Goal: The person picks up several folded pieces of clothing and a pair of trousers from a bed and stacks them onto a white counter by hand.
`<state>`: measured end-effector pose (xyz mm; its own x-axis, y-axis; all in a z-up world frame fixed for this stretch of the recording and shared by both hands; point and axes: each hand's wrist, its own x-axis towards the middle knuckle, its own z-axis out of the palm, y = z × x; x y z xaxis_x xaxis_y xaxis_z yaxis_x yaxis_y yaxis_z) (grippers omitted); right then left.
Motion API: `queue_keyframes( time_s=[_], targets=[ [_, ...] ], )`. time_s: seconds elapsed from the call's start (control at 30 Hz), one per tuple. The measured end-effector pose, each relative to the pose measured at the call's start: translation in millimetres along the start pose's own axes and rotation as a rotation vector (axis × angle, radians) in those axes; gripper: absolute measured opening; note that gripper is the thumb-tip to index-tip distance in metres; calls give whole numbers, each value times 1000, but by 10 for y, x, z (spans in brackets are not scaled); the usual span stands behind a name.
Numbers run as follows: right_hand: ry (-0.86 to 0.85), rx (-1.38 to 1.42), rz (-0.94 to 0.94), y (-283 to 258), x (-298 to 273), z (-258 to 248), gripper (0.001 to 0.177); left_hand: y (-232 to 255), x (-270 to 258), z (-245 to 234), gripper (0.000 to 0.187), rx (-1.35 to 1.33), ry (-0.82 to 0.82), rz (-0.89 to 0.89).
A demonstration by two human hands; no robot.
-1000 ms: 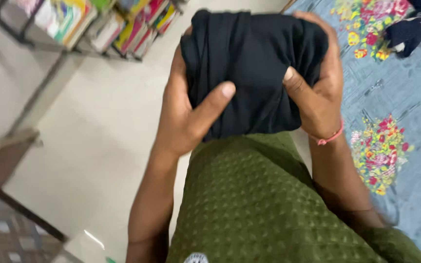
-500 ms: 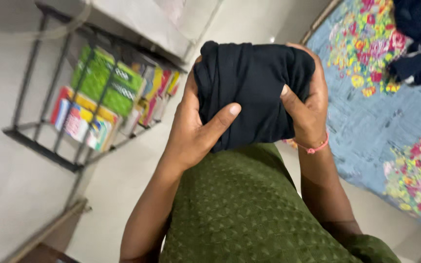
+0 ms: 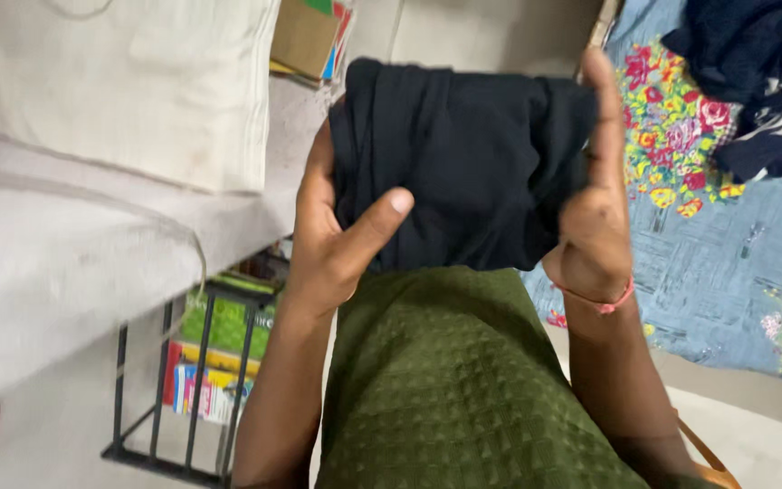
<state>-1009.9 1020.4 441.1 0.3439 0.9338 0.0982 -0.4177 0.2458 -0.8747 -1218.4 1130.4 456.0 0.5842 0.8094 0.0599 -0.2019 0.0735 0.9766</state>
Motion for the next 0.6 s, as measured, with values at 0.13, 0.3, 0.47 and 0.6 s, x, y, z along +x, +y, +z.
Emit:
queue_keyframes(
  time_s=[0.13, 0.3, 0.47, 0.6],
  targets=[
    [8, 392, 46, 227, 507, -124, 105, -209, 608, -91, 63, -118, 56, 39],
    [5, 454, 116, 468, 1471, -198, 109, -442, 1502, -398, 68, 70, 109, 102],
    [-166, -420, 70, 435, 2538, -253, 105, -309, 2394, -833, 76, 373, 127, 21],
    [-236, -658, 71, 624, 3286, -212, 104, -208, 3043, -1154, 75, 451, 129, 16]
  ],
)
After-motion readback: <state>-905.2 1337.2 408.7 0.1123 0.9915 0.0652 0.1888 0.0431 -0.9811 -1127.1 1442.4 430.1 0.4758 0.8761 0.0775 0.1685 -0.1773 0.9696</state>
